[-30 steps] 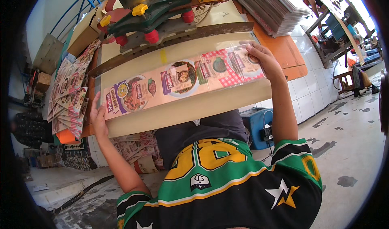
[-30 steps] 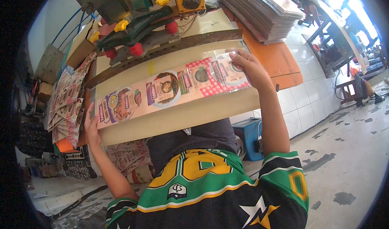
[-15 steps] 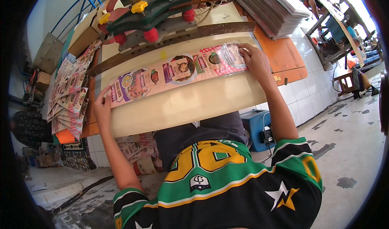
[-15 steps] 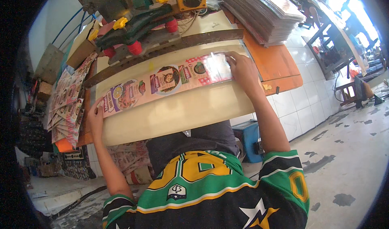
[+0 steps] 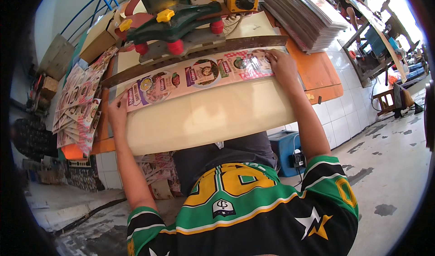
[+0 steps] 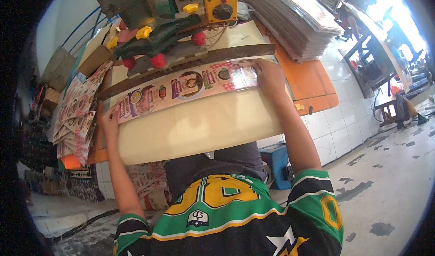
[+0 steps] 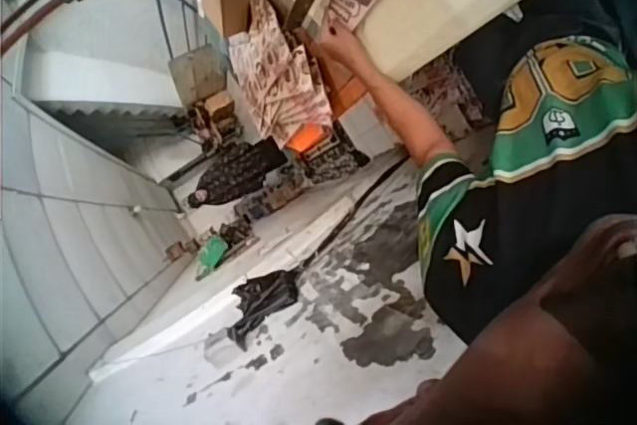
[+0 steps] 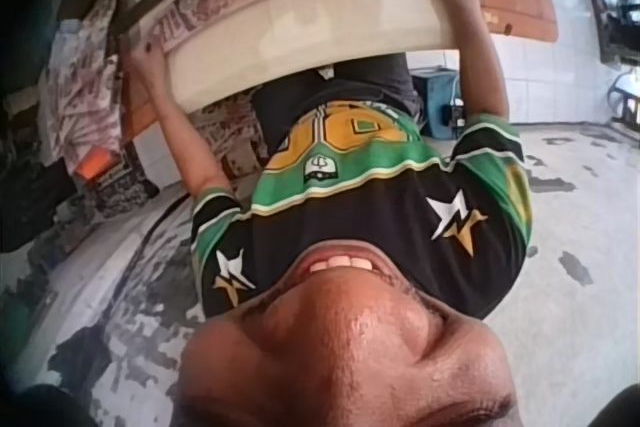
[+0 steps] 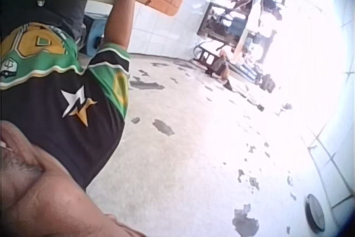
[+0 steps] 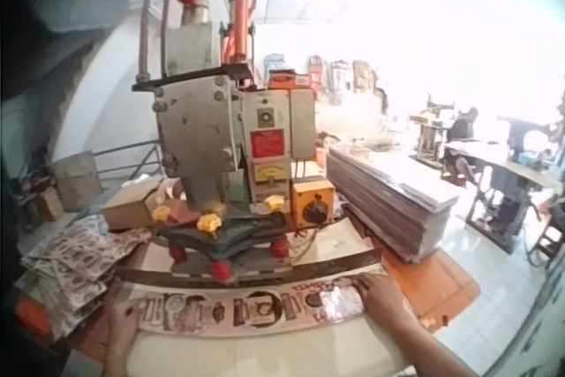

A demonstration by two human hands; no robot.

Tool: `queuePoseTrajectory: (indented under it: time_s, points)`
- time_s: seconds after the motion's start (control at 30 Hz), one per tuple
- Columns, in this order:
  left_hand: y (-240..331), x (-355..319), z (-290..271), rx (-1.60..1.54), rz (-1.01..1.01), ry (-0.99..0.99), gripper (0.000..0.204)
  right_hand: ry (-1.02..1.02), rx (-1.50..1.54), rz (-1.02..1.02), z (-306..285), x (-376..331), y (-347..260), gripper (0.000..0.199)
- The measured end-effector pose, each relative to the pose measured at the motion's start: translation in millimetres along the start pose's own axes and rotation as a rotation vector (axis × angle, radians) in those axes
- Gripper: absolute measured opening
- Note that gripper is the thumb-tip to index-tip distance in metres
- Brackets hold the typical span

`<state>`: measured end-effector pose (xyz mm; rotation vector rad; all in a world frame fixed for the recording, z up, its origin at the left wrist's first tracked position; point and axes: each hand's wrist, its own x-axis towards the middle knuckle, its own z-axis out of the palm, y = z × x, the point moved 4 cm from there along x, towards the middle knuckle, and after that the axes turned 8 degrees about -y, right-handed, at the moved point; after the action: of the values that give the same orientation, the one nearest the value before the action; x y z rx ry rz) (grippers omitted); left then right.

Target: The person aligns a strip of printed plastic sachets on a machine platform, presses a lever by hand to seal the plastic, and then folds the sealed strip.

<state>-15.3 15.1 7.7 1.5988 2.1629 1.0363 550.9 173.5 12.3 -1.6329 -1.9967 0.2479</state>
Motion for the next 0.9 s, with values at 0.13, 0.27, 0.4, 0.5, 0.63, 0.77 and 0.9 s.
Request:
queuePoseTrajectory:
  time_s: [0.13,0.27,0.4,0.5,0.63,0.77,0.9]
  points:
    - [-9,2,2,-0.029,0.012,0.013,0.037,-0.025,0.012,0.014,1,0,3,0.029]
    - [-14,6,2,0.003,0.019,0.024,0.037,-0.009,0.032,0.023,-1,-2,4,0.027]
    - [-7,3,3,-0.051,-0.017,0.02,0.036,-0.024,-0.008,0.024,0,0,3,0.028]
    - [-13,3,3,-0.012,-0.022,0.033,0.035,-0.041,0.014,0.04,-2,-2,-1,0.028]
    - [-5,4,2,0.036,-0.032,0.06,0.036,-0.058,0.008,0.063,-5,-3,-4,0.029]
    - [3,2,1,0.033,-0.047,0.07,0.037,-0.052,-0.02,0.05,-1,-3,-1,0.028]
    - [1,2,-2,0.034,-0.062,0.066,0.037,-0.04,-0.044,0.027,-1,-1,0,0.028]
